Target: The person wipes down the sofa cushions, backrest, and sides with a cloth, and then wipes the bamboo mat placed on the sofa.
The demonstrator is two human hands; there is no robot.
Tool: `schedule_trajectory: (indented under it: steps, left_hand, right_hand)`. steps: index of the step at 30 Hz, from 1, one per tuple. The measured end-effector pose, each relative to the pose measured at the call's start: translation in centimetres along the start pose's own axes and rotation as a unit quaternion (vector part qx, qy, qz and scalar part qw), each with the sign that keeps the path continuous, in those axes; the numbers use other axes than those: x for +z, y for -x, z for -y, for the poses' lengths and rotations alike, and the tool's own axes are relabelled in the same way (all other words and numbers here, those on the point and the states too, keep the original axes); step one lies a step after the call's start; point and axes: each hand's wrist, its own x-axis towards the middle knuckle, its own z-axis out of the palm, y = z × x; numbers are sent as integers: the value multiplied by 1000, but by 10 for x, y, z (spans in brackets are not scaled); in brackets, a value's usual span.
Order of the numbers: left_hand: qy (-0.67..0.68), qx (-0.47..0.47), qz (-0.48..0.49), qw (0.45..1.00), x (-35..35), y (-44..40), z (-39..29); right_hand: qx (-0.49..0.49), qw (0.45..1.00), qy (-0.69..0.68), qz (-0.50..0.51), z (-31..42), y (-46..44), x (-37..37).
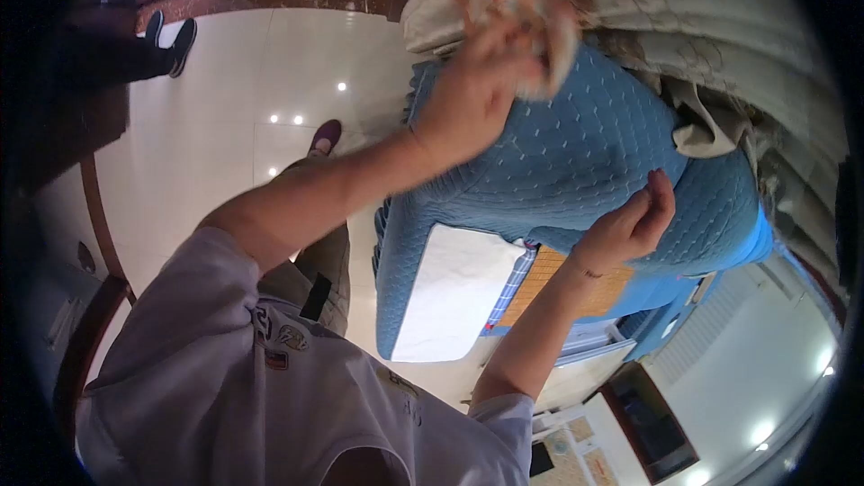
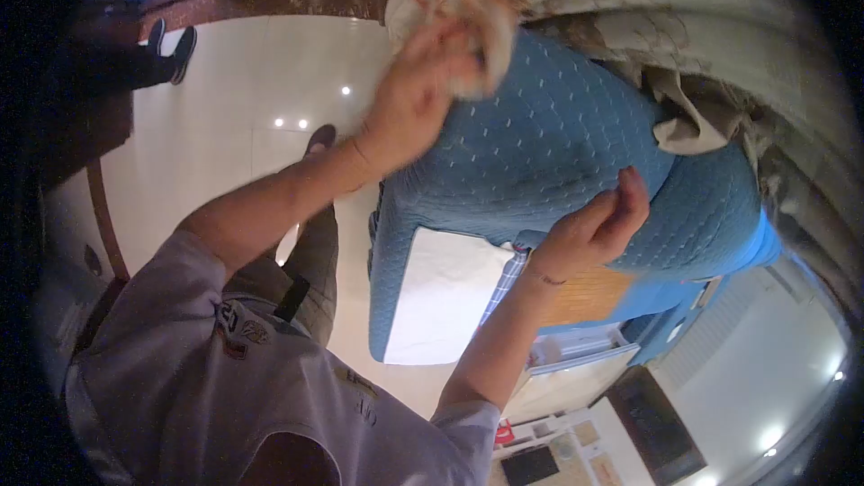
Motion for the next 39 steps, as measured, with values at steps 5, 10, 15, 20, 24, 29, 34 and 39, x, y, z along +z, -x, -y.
schedule_trajectory:
  steps: [5,10,15,20,24,29,34,39]
  left_hand:
    - [45,-160,213,963,-27,152,14]
    - [171,-547,217,790,-42,190,68]
    - [122,-241,-14,963,-35,27,52]
    - [173,-297,-3,939,11,70,52]
    - [151,-441,259,846,1,224,94]
    - [149,-602,169,766,-14,208,116]
    - [7,-266,-103,959,-29,83,38]
    - [147,-246,-37,957,31,186,36]
  right_hand:
    - [-82,981,174,2,-47,-13,34]
    - [-63,985,155,-32,-44,-5,39]
    - [-65,985,159,-24,-42,-6,43]
    - [-38,987,153,-17,-40,-6,44]
    - [-12,993,113,-9,-39,-6,46]
    - [46,996,64,-31,-41,-6,46]
    - [35,996,82,-23,-48,-7,42]
    - [11,996,90,-7,-50,-8,36]
